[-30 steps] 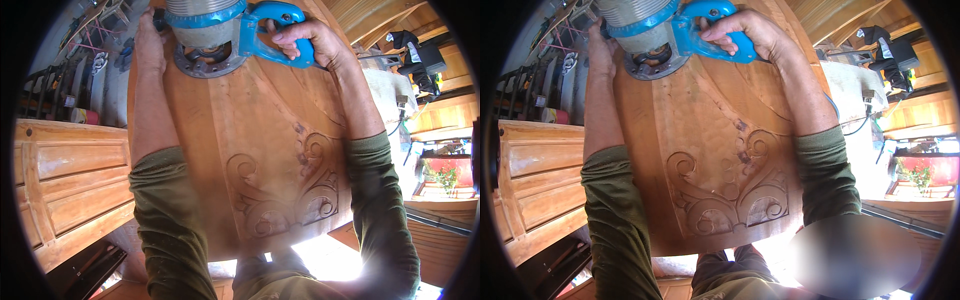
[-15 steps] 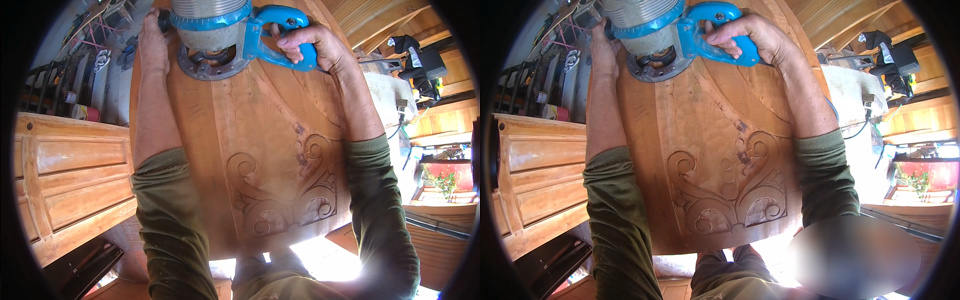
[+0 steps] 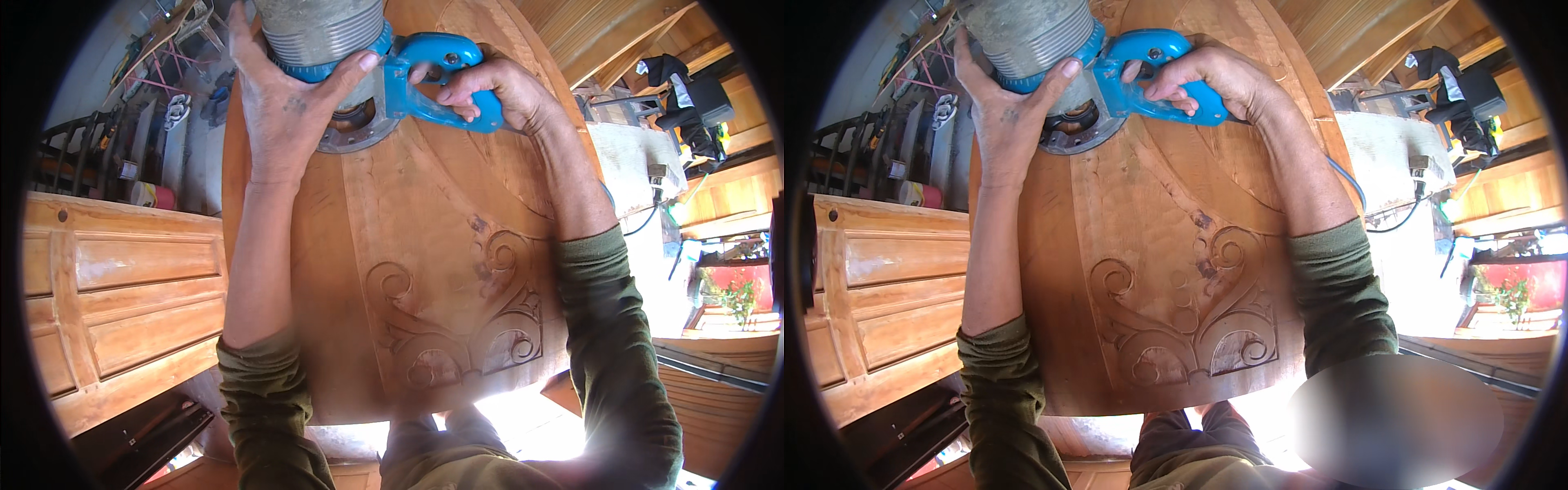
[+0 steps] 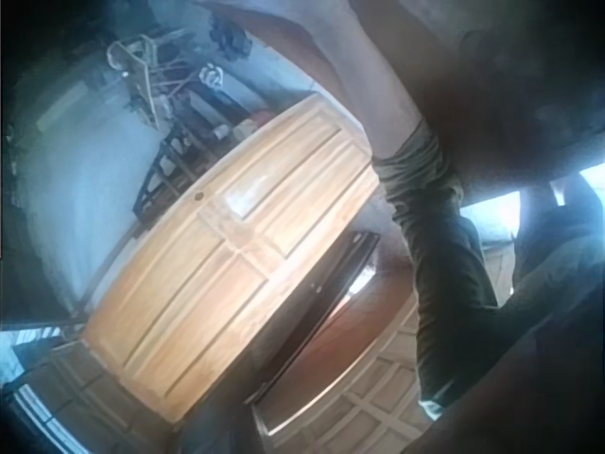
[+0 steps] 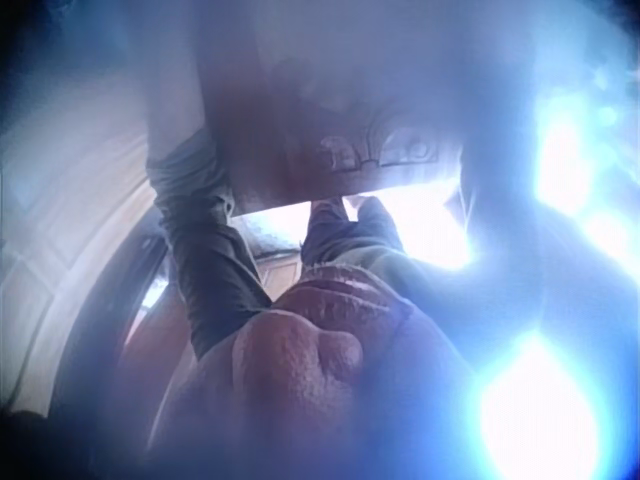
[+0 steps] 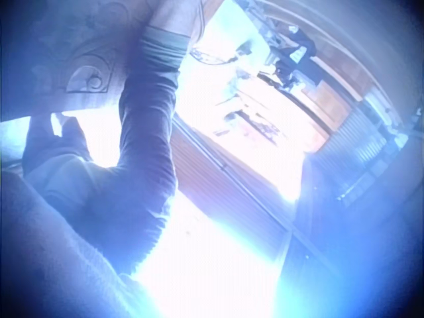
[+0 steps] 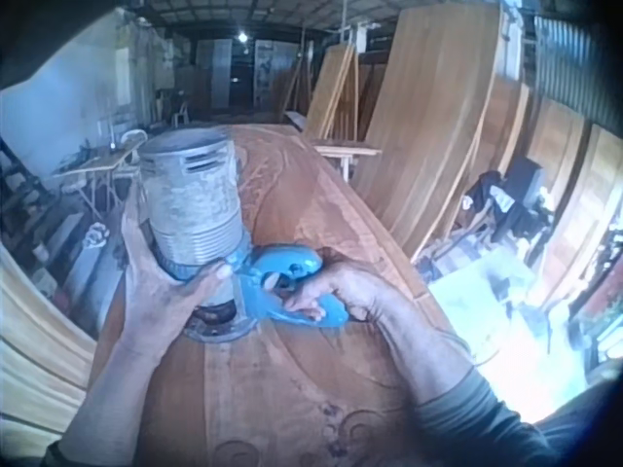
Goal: The person uses a power router to carve intricate patterns into a large wooden panel and then wipes the sawdust off the surface by hand.
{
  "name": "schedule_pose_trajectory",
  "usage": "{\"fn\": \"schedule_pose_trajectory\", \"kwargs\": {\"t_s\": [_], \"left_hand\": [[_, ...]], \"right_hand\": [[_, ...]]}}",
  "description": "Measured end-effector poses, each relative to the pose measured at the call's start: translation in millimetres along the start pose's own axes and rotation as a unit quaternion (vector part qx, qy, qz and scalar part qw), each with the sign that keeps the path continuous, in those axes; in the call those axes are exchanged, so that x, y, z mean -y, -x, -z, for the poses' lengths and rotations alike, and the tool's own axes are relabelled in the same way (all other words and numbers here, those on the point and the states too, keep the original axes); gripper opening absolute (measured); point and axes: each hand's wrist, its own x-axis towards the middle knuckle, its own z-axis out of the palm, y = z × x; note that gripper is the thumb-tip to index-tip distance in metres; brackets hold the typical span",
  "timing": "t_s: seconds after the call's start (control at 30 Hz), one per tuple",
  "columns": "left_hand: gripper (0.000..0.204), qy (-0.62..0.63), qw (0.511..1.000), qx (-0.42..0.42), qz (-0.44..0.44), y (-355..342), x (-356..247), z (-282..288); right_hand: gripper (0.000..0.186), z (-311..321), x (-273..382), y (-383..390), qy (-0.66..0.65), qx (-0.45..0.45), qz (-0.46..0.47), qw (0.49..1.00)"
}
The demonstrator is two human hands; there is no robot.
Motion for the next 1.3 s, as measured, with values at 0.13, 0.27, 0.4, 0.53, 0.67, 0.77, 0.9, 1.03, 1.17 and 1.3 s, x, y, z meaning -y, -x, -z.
{"fn": "schedule_pose_trajectory", "kwargs": {"t_s": [0.13,0.27,0.4,0.53,0.67,0.77,0.9,1.03,1.17,1.3], "left_hand": [[0.135,0.068,0.997,0.032,0.029,-8.4,-0.1,6.0],[0.137,0.139,0.988,0.069,0.019,-12.4,2.9,9.9],[0.137,0.059,0.994,0.074,0.053,-4.9,-9.5,4.1],[0.133,-0.075,0.996,0.041,0.008,-7.5,-6.3,1.6],[0.127,-0.040,0.995,0.083,0.042,-15.2,11.2,21.8],[0.126,0.027,0.976,0.198,0.092,-23.1,21.0,40.1],[0.129,0.049,0.990,0.087,0.098,-11.3,-28.2,2.5],[0.082,0.045,0.976,-0.211,0.041,-14.2,-35.2,-48.8],[0.140,0.034,0.999,-0.030,0.020,-7.1,-29.4,-26.2],[0.148,-0.031,0.999,0.022,0.019,-18.6,-3.7,10.0]], "right_hand": [[0.031,-5.4,8.5,4.0,-0.015,0.024,0.003,1.000],[0.035,-1.7,2.5,3.1,0.004,0.017,0.011,1.000],[0.038,-0.6,3.4,2.7,0.001,0.021,0.004,1.000],[0.037,-3.6,4.8,5.7,-0.006,0.020,0.006,1.000],[0.037,-3.9,2.3,4.6,-0.013,0.033,0.022,0.999],[0.038,-9.1,5.7,3.0,-0.016,0.039,0.018,0.999],[0.038,1.4,1.3,7.1,-0.011,0.016,0.015,1.000],[0.037,-9.5,6.7,5.5,-0.017,0.022,-0.009,1.000],[0.034,0.1,3.4,6.9,-0.020,0.021,0.020,0.999],[0.031,-5.6,0.9,0.8,-0.021,0.034,0.018,0.999]]}}
